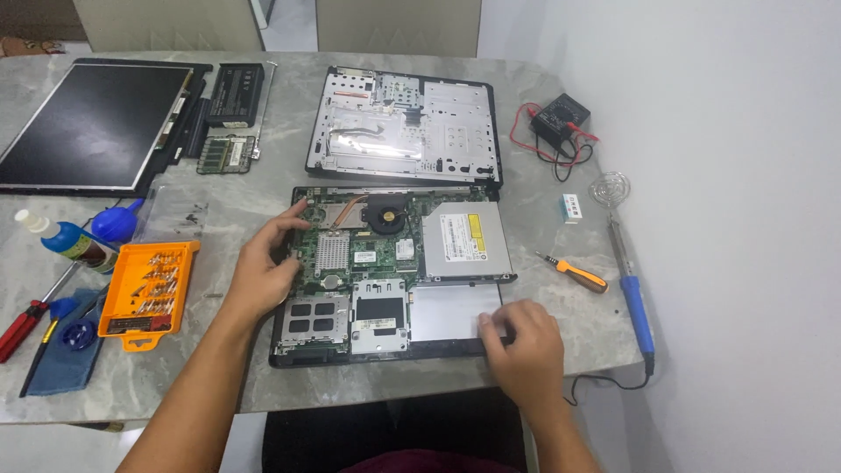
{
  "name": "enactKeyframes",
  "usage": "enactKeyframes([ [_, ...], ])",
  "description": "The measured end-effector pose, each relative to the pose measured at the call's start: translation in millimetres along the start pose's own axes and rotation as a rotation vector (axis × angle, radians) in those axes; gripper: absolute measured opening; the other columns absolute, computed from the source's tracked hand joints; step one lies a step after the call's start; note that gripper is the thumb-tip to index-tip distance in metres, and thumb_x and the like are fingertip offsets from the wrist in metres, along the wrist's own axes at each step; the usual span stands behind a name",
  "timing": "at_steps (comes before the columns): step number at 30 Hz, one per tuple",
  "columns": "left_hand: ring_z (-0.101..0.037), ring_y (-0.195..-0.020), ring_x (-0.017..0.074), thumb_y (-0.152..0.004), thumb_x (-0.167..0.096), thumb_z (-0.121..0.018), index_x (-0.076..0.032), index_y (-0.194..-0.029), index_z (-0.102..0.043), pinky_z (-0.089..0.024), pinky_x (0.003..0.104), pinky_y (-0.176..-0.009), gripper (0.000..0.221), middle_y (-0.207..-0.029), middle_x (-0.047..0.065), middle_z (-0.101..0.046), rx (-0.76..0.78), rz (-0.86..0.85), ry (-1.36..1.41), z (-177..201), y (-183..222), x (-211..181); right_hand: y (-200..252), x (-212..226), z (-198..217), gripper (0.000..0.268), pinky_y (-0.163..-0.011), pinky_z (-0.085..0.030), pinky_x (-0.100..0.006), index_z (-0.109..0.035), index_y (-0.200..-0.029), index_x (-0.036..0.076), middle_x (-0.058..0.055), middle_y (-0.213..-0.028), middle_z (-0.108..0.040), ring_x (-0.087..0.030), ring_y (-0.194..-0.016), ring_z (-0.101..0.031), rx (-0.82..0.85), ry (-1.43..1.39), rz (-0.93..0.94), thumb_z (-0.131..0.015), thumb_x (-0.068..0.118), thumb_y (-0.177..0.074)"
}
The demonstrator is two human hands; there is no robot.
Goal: The person is disassembling a laptop by removing the battery and then using a screwdriver to remove the optical drive.
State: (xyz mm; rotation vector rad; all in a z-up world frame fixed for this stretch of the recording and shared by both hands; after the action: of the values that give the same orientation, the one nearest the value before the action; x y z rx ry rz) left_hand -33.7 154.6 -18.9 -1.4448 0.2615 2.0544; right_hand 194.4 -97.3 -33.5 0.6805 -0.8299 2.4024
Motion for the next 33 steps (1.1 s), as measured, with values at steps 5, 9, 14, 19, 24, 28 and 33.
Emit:
enactKeyframes([
  [5,-0.041,-0.137,0.0328,-0.073,0.017,-0.046,-0.010,-0.104,-0.053,-0.043,0.019,-0.045,0.042,-0.149,0.004,-0.044,-0.017,0.181,0.011,0,6,-10,-1,6,-8,0.028,-0.057,-0.037,-0.030,-0.051,-0.063,0.011,0.001,-0.060,-0.051,-0.016,-0.062,-0.046,0.165,0.046,0.106,-0.061,0.026,-0.085],
  [9,-0.046,-0.133,0.0297,-0.069,0.012,-0.045,-0.007,-0.102,-0.054,-0.034,0.040,-0.112,0.040,-0.138,0.012,-0.054,-0.103,0.051,-0.014,1,2,2,0,8,-9,0.028,-0.057,-0.037,-0.033,-0.051,-0.063,0.011,0.000,-0.061,-0.053,-0.019,-0.062,-0.047,0.138,0.052,0.173,-0.060,0.024,-0.086],
  [14,-0.044,-0.134,0.0296,-0.068,0.011,-0.043,-0.008,-0.099,-0.059,-0.033,0.041,-0.112,0.039,-0.138,0.013,-0.053,-0.167,-0.005,0.028,5,3,2,1,3,-12,0.030,-0.055,-0.038,-0.033,-0.052,-0.062,0.011,0.000,-0.059,-0.053,-0.018,-0.062,-0.049,0.129,0.121,0.133,-0.058,0.027,-0.086],
  [19,-0.041,-0.132,0.0261,-0.076,-0.001,-0.050,-0.013,-0.113,-0.059,-0.024,0.052,-0.112,0.040,-0.140,0.006,-0.051,0.067,-0.118,-0.298,-25,29,-61,1,6,-11,0.030,-0.055,-0.038,-0.032,-0.051,-0.061,0.010,0.000,-0.058,-0.051,-0.018,-0.060,-0.047,0.072,0.103,0.179,-0.059,0.023,-0.086],
  [24,-0.018,-0.141,0.0274,-0.082,-0.048,-0.063,-0.017,-0.144,-0.033,-0.009,0.052,-0.113,0.076,-0.155,0.005,-0.024,0.576,-0.184,-0.665,-86,71,-66,6,10,-8,0.032,-0.054,-0.037,-0.033,-0.049,-0.060,0.009,-0.001,-0.057,-0.049,-0.018,-0.058,-0.046,0.046,0.074,0.220,-0.059,0.020,-0.087],
  [28,-0.022,-0.139,0.0334,-0.074,-0.051,-0.076,-0.015,-0.139,-0.040,-0.013,0.054,-0.111,0.082,-0.152,0.011,-0.028,0.427,-0.398,-0.734,-93,76,-56,7,12,-2,0.033,-0.050,-0.033,-0.030,-0.047,-0.058,0.010,0.000,-0.055,-0.046,-0.016,-0.053,-0.043,-0.025,0.056,0.284,-0.060,0.018,-0.086],
  [33,-0.010,-0.142,0.0341,-0.073,-0.040,-0.082,-0.020,-0.142,-0.037,-0.006,0.053,-0.113,0.084,-0.156,0.016,-0.012,0.522,-0.139,-0.674,-92,75,-57,9,17,1,0.031,-0.050,-0.035,-0.029,-0.048,-0.060,0.010,0.000,-0.056,-0.048,-0.016,-0.054,-0.044,-0.051,0.036,0.352,-0.063,0.016,-0.086],
])
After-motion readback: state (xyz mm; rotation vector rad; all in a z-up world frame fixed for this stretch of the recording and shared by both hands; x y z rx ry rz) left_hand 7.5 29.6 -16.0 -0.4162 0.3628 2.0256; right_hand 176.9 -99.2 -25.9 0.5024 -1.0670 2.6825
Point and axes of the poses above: each hand's wrist, its own y-axis away from the middle knuckle, its own z-axis out of the back of the hand, x = y × z, the point moved 6 cm from there along -y, towards the middle knuckle
